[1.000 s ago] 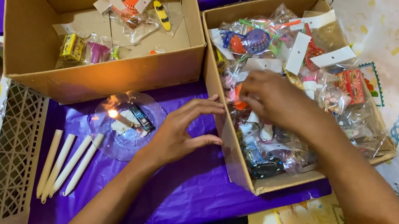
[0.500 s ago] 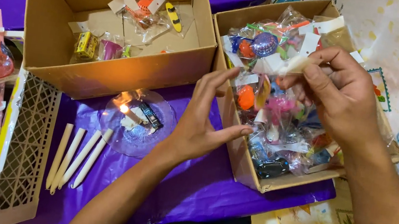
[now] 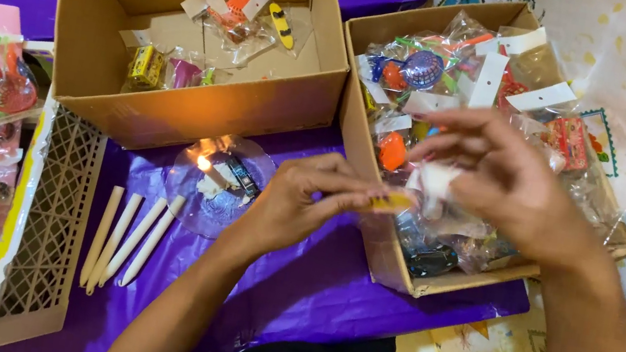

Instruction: Sealing small plastic bags containing toys by melting the edges over a candle flame and pressing them together.

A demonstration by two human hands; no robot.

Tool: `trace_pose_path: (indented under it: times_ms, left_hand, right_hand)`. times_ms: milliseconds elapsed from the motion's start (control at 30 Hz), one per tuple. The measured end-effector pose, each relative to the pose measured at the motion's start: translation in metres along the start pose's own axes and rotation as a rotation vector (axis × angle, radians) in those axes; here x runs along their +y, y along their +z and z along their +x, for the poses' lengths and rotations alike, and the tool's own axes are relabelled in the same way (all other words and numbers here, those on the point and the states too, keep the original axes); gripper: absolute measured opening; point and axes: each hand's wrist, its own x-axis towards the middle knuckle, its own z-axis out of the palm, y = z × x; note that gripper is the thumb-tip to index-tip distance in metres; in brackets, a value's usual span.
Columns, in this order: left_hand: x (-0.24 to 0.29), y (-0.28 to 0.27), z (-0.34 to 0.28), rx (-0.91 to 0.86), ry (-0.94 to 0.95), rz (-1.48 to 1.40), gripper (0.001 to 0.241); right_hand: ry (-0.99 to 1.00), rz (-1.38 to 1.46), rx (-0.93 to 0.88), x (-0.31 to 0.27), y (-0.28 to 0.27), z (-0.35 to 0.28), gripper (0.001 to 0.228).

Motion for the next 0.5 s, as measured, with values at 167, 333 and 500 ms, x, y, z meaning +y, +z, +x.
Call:
trace_pose_path:
  times_ms: [167,333,500]
  left_hand:
    - [0.008,-0.006,-0.016,0.079,-0.09,0.042,0.019]
    - [-0.004,-0.013,-0.037,0.274,-0.213,-0.078,0.015]
    - [-0.021,-0.02,-0.06,0.505,-0.242,-0.428,0.019]
  right_hand:
    - [0.228,-0.347,0.003,-0.007,0.032,0.003,0.041]
    - [-0.097,-0.34,0.083,0.005,0.048,-0.002,0.041]
    - [0.044,-0.295,0.156,0.012,0.073,-0.016,0.036]
